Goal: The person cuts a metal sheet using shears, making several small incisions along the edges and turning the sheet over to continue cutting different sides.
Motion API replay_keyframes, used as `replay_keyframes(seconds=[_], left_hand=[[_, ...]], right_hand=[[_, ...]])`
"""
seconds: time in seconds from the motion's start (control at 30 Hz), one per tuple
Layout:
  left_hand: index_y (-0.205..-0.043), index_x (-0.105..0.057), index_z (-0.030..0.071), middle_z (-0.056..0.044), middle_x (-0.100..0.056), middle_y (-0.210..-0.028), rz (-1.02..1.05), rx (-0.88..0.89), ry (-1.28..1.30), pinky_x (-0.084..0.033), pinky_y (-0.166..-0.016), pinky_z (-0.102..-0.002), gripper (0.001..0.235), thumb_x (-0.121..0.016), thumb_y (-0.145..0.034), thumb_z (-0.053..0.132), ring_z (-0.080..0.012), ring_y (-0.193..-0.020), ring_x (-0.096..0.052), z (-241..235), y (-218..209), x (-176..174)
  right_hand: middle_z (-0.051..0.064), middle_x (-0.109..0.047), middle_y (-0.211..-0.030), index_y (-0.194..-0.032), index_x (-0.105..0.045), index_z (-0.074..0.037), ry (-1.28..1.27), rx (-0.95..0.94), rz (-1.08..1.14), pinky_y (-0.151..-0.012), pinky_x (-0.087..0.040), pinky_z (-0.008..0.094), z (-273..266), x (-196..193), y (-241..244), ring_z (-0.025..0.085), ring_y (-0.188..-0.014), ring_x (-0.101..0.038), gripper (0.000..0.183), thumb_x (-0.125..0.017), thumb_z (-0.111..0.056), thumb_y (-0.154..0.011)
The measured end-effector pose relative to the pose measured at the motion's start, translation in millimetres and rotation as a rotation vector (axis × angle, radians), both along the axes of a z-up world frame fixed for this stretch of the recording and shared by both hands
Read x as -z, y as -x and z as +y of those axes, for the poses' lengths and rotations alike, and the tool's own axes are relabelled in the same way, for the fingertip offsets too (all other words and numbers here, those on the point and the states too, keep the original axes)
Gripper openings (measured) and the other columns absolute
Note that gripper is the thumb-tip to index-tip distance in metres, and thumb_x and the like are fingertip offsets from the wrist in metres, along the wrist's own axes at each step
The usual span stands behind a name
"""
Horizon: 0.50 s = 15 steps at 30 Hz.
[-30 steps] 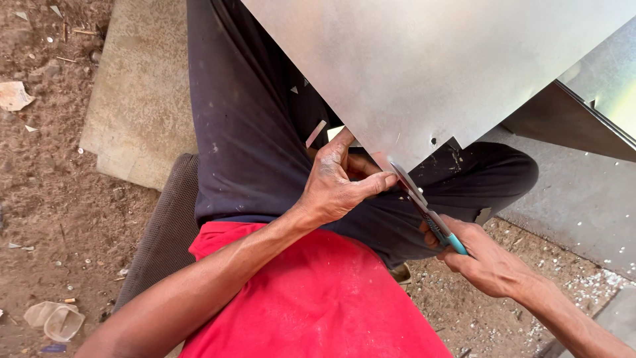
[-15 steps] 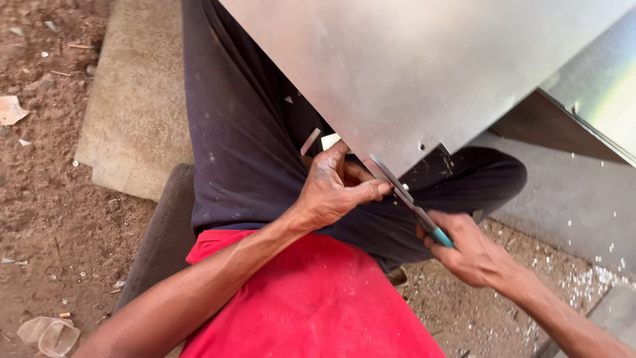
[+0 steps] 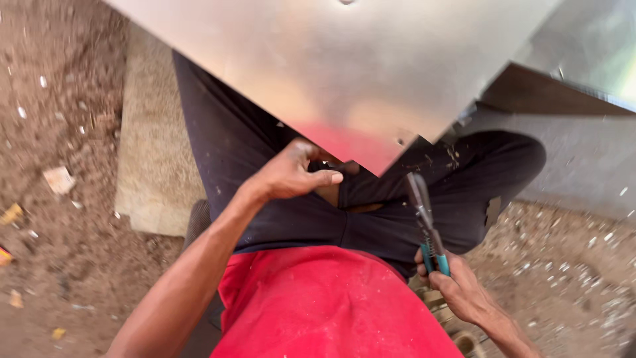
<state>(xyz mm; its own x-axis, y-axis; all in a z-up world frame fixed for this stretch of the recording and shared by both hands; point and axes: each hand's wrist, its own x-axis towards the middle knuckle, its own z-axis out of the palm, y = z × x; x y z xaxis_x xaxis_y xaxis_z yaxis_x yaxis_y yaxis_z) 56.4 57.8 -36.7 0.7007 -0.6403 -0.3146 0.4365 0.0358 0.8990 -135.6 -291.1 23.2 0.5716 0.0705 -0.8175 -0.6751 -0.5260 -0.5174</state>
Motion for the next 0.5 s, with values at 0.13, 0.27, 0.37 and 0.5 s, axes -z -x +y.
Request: replay_keyframes(seconds=[0.13, 0.27, 0.37, 0.5], left_hand=[[-0.118, -0.068, 0.002, -0.001, -0.074, -0.110, 0.103, -0.207, -0.026, -0.053, -0.099, -0.030, 0.033, -0.075, -0.088, 0.012, -0.0124, -0.109, -0.067, -14, -18, -23], [-0.107, -0.075, -0.006, -0.010, -0.079, -0.097, 0.074, -0.195, 0.030, -0.060, -0.085, -0.034, 0.025, -0.075, -0.095, 0.015, -0.0185, -0.089, -0.074, -87, -14, -18], [-0.113, -0.079, -0.006, -0.011, -0.078, -0.105, 0.061, -0.160, -0.031, -0.056, -0.089, -0.027, 0.026, -0.074, -0.099, 0.015, -0.0127, -0.094, -0.069, -151, -13, -9], [-0.113, -0.074, -0.009, -0.015, -0.077, -0.108, 0.182, -0.224, 0.137, -0.062, -0.094, -0.030, 0.027, -0.077, -0.094, 0.010, -0.0184, -0.097, -0.075, -183, -3, -16]], right_hand=[[0.009, -0.072, -0.090, -0.116, -0.065, -0.001, -0.109, 0.341, -0.010, -0.071, -0.054, 0.033, 21, 10, 24, 0.016, -0.080, -0.067, 0.048, -0.053, -0.021, -0.074], [0.007, -0.068, -0.093, -0.119, -0.063, 0.000, -0.331, 0.600, -0.111, -0.064, -0.047, 0.031, 52, 8, 20, 0.015, -0.073, -0.056, 0.050, -0.052, -0.020, -0.074], [0.006, -0.062, -0.089, -0.111, -0.060, -0.001, -0.401, 0.710, -0.225, -0.066, -0.048, 0.031, 67, 9, -1, 0.016, -0.077, -0.058, 0.043, -0.052, -0.016, -0.072], [0.007, -0.060, -0.082, -0.100, -0.059, -0.002, -0.234, 0.704, -0.279, -0.064, -0.048, 0.032, 81, 2, -16, 0.017, -0.073, -0.055, 0.033, -0.048, -0.016, -0.073]])
